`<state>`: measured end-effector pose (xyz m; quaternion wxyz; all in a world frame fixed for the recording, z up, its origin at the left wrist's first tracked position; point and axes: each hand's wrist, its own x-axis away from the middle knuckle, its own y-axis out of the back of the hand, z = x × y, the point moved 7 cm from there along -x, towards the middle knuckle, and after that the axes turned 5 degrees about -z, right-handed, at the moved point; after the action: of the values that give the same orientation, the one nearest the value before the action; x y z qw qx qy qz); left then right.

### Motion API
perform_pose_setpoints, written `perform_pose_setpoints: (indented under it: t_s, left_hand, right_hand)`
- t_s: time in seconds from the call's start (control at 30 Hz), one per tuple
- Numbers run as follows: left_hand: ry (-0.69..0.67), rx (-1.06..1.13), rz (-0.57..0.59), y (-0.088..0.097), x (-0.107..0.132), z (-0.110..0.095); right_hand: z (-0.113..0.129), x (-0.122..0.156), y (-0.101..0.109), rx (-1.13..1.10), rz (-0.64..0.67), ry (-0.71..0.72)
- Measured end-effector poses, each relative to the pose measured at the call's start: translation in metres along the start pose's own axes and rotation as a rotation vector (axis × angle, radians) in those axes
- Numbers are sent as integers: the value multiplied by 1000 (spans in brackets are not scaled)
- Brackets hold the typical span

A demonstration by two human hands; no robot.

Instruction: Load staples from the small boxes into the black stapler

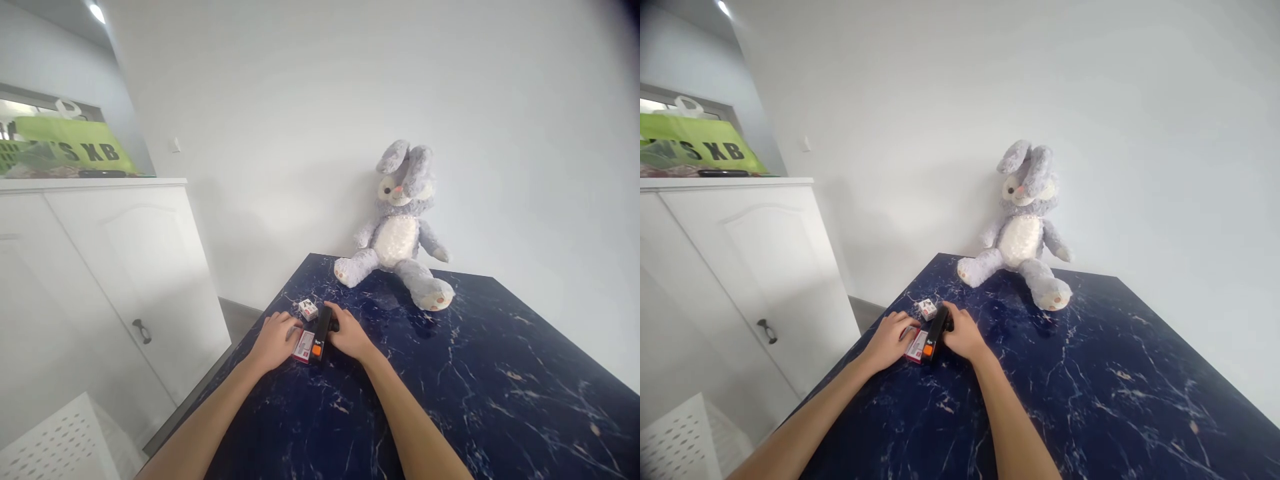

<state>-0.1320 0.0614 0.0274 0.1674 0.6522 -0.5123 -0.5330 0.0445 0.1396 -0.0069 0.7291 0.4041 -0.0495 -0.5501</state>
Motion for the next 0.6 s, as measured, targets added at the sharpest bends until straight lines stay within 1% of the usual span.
perform_pose_setpoints:
  t_s: [0.2,0.33,0.47,0.53,0.6]
  left_hand:
    - [64,5,-199,16,1,-4]
    - [59,-13,-255,16,-4,-8]
    - [63,-20,-255,5,-22,-2]
    - [46,-13,-211,-5,-33,1]
    - [14,3,-135,-15,-42,3]
  right_hand:
    - [-1,-1,0,-23,16,1]
    - [1,-1,3,-32,-1,-1]
    - [5,-2,5,-26,-10,7]
    - [6,-2,6,-20,-11,14]
    - [6,-2,6,-17,-12,25]
